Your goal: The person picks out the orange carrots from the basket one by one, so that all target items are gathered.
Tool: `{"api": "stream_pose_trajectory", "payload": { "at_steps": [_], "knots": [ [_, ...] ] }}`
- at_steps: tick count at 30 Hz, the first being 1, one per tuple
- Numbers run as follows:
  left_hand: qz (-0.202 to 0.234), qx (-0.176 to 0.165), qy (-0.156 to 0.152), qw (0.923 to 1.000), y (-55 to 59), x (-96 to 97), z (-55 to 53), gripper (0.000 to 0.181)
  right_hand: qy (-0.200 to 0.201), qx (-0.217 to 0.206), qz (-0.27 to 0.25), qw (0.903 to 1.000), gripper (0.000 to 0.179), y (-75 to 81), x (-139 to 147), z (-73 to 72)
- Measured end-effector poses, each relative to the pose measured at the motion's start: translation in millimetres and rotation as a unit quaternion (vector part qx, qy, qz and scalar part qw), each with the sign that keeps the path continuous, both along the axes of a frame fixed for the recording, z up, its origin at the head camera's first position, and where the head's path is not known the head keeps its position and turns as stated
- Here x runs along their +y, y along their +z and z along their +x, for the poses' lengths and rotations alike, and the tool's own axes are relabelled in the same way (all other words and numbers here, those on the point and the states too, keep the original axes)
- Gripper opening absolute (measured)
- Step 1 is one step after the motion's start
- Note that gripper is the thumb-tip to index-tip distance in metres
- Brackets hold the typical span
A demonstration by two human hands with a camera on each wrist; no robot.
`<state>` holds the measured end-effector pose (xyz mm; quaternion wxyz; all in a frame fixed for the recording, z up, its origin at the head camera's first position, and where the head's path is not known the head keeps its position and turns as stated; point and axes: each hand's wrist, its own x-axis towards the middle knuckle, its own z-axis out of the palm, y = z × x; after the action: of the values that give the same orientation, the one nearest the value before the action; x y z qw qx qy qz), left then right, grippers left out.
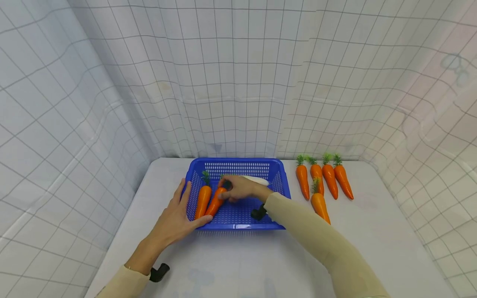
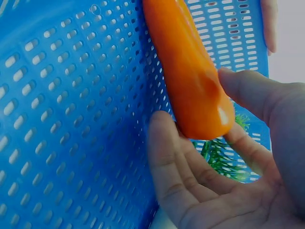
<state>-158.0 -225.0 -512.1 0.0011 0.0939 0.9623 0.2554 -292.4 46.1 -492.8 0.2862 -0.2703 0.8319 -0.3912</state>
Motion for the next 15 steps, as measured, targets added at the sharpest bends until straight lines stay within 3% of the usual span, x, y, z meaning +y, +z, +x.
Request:
{"api": "stream_pose_trajectory", "payload": {
  "at_steps": [15],
  "knots": [
    [-0.003, -0.003, 0.001, 1.0000, 2.5, 0.2, -0.2, 0.135, -0.029, 0.037, -0.050, 0.9976, 0.036, -0.3, -1.1, -2.0]
  ]
}}
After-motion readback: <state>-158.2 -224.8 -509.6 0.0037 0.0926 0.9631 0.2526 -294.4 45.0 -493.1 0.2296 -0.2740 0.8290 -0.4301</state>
